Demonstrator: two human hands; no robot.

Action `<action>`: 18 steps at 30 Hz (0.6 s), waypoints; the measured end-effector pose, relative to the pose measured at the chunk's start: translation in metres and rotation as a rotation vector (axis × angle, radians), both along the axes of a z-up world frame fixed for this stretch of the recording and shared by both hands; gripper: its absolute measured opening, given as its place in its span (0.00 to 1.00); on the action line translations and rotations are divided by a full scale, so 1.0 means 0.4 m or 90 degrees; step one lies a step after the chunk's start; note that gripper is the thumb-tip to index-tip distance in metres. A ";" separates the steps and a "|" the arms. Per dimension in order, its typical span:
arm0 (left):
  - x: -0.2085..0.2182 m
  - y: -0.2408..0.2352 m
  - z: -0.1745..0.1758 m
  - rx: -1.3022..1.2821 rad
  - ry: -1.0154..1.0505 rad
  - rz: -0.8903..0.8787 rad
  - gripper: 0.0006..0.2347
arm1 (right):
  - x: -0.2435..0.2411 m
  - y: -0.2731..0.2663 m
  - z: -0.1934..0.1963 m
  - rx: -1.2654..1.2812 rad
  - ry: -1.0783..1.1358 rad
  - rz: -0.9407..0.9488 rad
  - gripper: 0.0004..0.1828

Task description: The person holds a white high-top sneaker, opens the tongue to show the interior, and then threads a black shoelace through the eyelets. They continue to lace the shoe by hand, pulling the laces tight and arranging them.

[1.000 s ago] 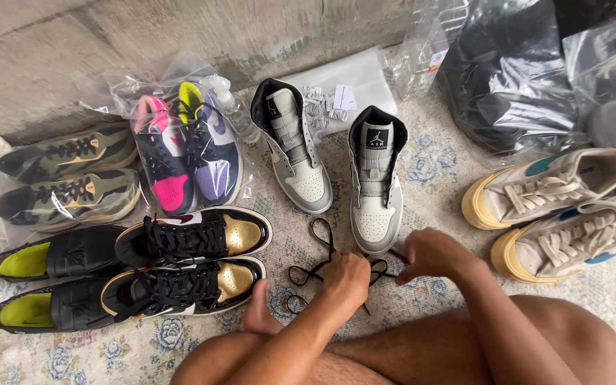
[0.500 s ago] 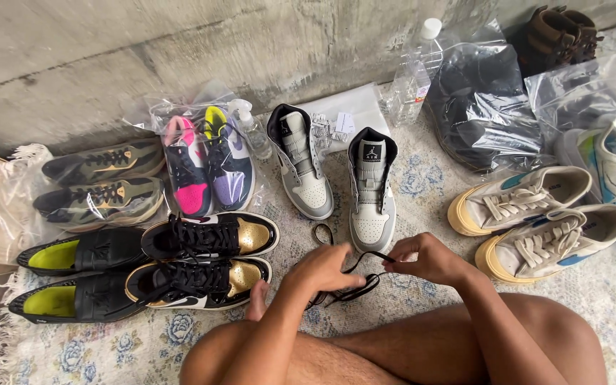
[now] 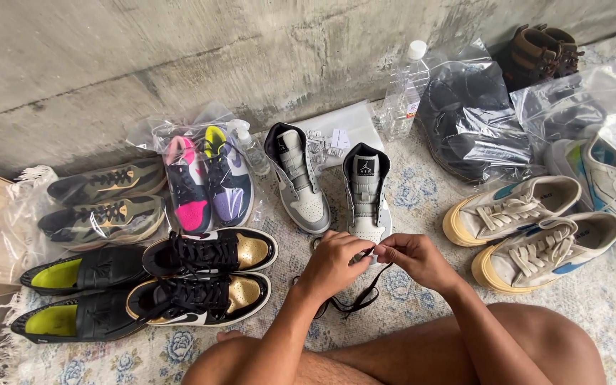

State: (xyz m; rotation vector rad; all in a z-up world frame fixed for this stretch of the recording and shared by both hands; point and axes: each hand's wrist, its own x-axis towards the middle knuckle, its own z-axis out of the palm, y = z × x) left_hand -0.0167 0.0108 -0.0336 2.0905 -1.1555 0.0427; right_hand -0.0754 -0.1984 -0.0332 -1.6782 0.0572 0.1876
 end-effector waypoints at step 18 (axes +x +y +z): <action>0.126 0.047 -0.121 0.085 0.007 0.350 0.05 | 0.025 0.047 0.053 0.105 -0.053 -0.019 0.15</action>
